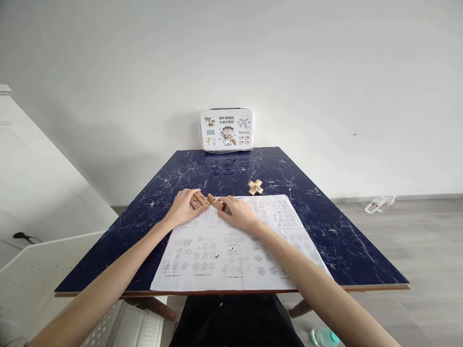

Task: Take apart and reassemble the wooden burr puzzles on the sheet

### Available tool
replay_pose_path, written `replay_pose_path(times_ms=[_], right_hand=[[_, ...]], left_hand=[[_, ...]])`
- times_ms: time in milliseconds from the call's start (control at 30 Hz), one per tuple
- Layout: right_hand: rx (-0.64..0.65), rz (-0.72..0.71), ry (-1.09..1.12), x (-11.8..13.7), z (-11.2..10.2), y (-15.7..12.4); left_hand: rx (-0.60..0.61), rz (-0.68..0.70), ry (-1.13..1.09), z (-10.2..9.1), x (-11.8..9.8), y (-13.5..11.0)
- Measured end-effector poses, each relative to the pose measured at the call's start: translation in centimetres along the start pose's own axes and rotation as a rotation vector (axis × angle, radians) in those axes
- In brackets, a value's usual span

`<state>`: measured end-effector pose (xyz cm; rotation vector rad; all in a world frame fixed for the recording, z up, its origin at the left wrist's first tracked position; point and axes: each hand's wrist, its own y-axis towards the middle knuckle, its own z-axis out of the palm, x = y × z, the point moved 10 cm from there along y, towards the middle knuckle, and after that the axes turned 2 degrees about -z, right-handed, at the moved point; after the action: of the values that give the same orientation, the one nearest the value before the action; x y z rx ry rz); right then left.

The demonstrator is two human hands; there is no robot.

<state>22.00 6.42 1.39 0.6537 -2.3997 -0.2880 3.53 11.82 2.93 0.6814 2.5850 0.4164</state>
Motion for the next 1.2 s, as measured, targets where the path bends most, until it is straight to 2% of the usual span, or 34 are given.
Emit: replay_pose_path(times_ms=[367,533,700,933,1067,1200], right_hand=[[-0.058,0.010,-0.037,-0.4,-0.1,-0.1],[-0.020,0.001,-0.044,-0.1,0.1,-0.1],[0.003,-0.058,-0.033,0.9,0.0,-0.3],[0.022,-0.142,0.055,2.4,-0.2,-0.5],[0.033,-0.165,0.064,2.3,0.1,-0.4],[0.043,-0.143,0.049,2.0,0.3,-0.3]], left_hand=[[0.005,-0.003,-0.023,0.0,-0.2,0.0],[-0.009,0.010,-0.027,-0.1,-0.4,-0.2],[0.008,0.133,-0.017,-0.4,-2.6,-0.5],[0.124,0.278,-0.106,-0.1,-6.1,-1.2],[0.156,0.297,-0.110,0.2,-6.5,-1.4],[0.188,0.284,-0.077,0.9,-5.7,-1.4]])
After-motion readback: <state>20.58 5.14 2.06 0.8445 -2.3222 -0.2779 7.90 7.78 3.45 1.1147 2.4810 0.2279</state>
